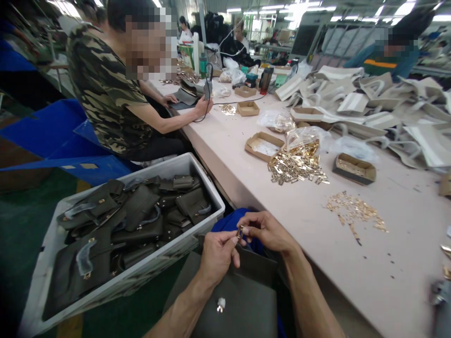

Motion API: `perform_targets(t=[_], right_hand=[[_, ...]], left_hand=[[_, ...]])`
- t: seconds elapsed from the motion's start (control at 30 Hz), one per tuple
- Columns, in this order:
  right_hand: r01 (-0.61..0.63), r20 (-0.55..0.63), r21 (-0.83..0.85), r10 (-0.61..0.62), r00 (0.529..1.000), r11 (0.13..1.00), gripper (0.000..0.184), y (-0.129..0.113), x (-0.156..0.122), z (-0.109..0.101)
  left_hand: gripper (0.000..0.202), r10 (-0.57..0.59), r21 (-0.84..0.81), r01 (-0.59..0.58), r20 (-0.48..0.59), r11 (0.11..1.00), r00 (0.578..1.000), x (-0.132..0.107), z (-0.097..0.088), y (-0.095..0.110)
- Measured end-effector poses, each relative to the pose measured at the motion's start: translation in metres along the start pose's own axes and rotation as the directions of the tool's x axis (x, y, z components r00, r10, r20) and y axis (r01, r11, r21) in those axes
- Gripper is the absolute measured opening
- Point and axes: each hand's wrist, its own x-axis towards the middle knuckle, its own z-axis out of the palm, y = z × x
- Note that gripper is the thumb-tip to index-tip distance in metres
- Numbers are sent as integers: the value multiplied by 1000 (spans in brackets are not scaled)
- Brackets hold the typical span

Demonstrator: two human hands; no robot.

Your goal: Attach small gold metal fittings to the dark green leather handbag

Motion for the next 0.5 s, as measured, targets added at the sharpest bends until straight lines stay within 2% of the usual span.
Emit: perform_targets(t=[0.2,0.4,0.47,0.5], right_hand=[[-6,-23,1,6,1000,1000,20,3,-2,0],[2,-67,-12,-3,998,1000,22,9,-1,3],[0,-139,-38,-5,990,999,24,12,-3,6],[-9,-211,-63,-4,978,998,26,14,-7,9]], left_hand=[[25,-31,-161,38,46,986,998,7,-2,-7],[24,-99,-169,87,-65,982,993,10,2,-7],[27,-110,-161,94,-94,982,989,12,3,-6],[28,-118,-158,101,-102,982,988,13,4,-5]])
